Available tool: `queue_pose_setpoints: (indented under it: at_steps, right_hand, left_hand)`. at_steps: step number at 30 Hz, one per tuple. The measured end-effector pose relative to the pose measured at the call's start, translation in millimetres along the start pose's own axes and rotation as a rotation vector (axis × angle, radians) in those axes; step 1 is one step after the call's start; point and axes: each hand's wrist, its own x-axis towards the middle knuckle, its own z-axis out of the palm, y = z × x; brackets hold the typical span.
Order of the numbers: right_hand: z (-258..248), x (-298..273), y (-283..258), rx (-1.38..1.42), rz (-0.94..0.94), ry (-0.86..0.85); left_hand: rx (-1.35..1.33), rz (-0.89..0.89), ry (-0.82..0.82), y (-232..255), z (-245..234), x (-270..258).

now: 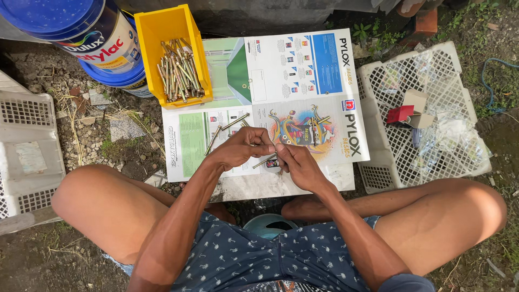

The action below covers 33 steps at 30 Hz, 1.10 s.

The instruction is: The person sits cross-legged on the ground and assembles small metal parts by hand. They pick up a metal rod and a small ring, then fit the ring onto the rod. This process is repeated with multiple parts, which are placed on a printed sheet in front of them.

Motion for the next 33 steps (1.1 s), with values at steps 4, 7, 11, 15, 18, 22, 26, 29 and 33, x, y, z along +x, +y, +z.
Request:
queue_pose_setpoints:
  at_steps: [4, 7, 11, 15, 18, 22, 26, 29, 33]
  right_hand:
    - [1.5, -2.2, -8.1, 0.45, 0.269, -0.063]
    - [-5.6, -5.4, -22.0, -0.454, -0.052, 0.036]
    - [3.3, 1.3, 2.3, -0.311, -0.135, 0.08]
    - [4.2, 3.0, 4.6, 0.244, 0.092, -0.071]
    - [-5.2, -3.9, -37.5, -0.308, -0.067, 0.035]
    - [0.4, -0.6, -9.4, -0.443, -0.142, 0.045]
    - [5.2, 4.3, -9.9, 0.046, 0.012, -0.027]
    - [-0.1, 1.0, -34.7, -0.245, -0.096, -0.005]
    - [-1.8, 2.2, -21.1, -0.527, -0.214, 0.03]
  left_hand:
    - [-0.016, 0.016, 0.002, -2.9, -0.2, 0.2]
    - [-0.055, 0.038, 0.011, -2.3, -1.7, -1.1]
    - [-0.051, 0.062, 0.019, -3.0, -3.7, 0.8]
    - [-0.051, 0.081, 0.032, -6.2, -4.9, 2.1]
    - [-0.05, 0.078, 0.044, 0.8, -3.7, -2.1]
    - [-0.044, 0.068, 0.041, -6.2, -3.9, -1.1]
    - [-0.033, 0.072, 0.065, -6.2, -5.2, -3.8]
    - [-0.043, 0.069, 0.075, -4.8, -6.8, -4.5]
    - [-0.038, 0.074, 0.057, -14.2, -7.7, 2.2]
